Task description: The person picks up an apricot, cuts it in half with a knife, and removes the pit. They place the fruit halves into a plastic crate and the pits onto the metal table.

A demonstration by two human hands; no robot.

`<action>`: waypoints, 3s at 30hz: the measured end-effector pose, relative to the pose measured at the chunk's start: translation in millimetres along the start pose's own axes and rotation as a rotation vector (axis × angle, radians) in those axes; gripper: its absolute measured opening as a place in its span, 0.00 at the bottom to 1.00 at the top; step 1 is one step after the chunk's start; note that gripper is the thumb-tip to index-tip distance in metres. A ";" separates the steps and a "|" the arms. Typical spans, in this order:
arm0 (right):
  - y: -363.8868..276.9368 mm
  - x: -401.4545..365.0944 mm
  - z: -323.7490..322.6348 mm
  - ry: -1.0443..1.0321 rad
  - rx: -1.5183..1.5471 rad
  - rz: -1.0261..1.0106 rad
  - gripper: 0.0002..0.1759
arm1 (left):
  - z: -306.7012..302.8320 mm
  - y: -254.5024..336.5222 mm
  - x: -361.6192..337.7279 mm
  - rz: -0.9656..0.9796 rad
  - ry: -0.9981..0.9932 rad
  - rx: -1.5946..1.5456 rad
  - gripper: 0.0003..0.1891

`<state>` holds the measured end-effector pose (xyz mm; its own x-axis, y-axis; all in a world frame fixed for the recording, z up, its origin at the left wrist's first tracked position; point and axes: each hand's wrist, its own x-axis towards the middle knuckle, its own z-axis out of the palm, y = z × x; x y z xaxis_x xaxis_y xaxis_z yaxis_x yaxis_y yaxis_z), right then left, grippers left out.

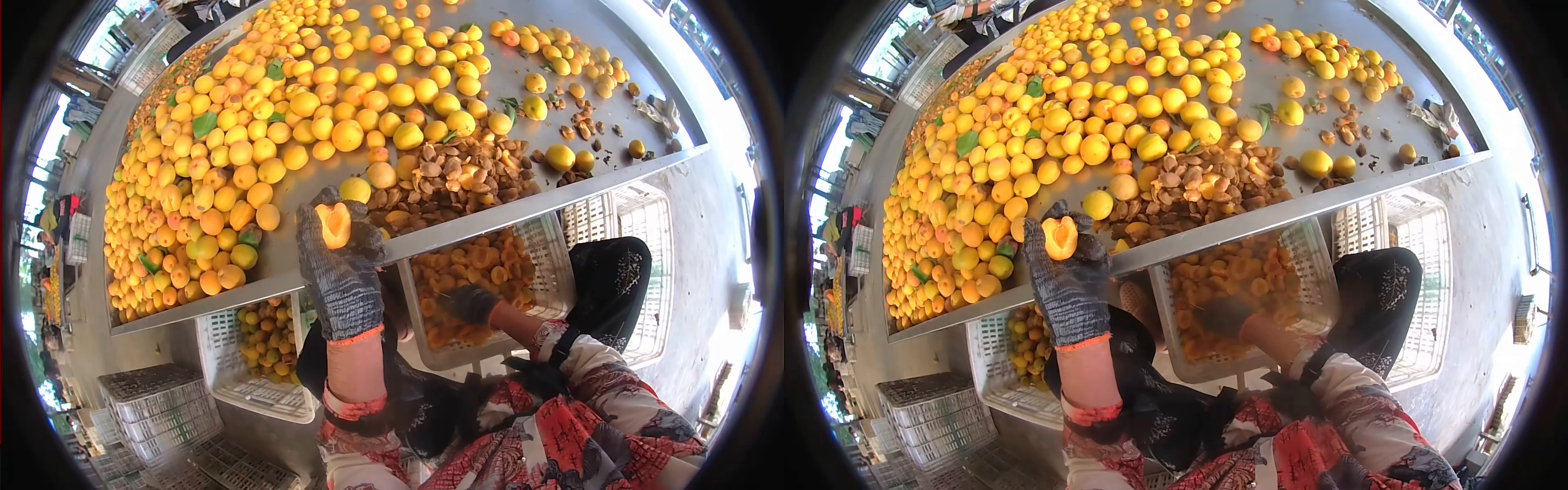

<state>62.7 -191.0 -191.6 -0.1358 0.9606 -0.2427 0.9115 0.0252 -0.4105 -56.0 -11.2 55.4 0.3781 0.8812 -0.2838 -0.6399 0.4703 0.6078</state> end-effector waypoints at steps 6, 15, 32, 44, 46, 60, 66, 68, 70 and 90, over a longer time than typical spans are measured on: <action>-5.0 9.0 1.5 -0.153 0.059 0.140 0.22 | 4.3 6.6 -1.6 0.016 0.032 -0.063 0.19; 0.9 28.7 -13.3 -0.264 0.032 0.128 0.18 | 0.8 15.2 -7.5 0.051 0.017 -0.069 0.21; -24.9 19.3 -35.4 -0.195 -0.093 0.262 0.15 | -7.8 22.8 -9.2 0.052 0.035 -0.079 0.21; -2.3 23.6 -20.6 -0.178 0.106 0.171 0.19 | -6.6 22.4 -14.3 0.107 0.020 -0.033 0.15; -4.9 26.9 -30.1 -0.245 0.084 0.177 0.19 | -7.4 19.8 -13.3 0.153 0.038 0.108 0.13; -5.6 -12.6 -103.7 -0.220 0.699 0.739 0.12 | 6.1 -8.8 -38.1 -0.149 -0.584 0.793 0.18; 14.5 -79.2 -122.9 0.105 0.669 0.547 0.13 | 4.7 -45.1 -33.4 0.301 -1.017 1.283 0.20; 11.0 -95.8 -138.2 0.274 0.921 0.456 0.12 | 1.0 -55.9 -28.3 0.289 -1.019 1.228 0.20; -3.6 -109.0 -171.7 0.320 0.971 0.429 0.12 | 4.6 -61.6 -27.7 0.275 -1.023 1.170 0.20; -14.9 -112.5 -314.8 0.288 0.951 0.381 0.13 | 49.6 -44.9 12.2 -0.185 -0.462 0.429 0.18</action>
<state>186.6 -212.2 118.4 0.3053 0.8920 -0.3334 0.1798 -0.3978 -0.8997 10.5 -23.9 61.5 0.7661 0.6311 -0.1220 -0.2495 0.4669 0.8484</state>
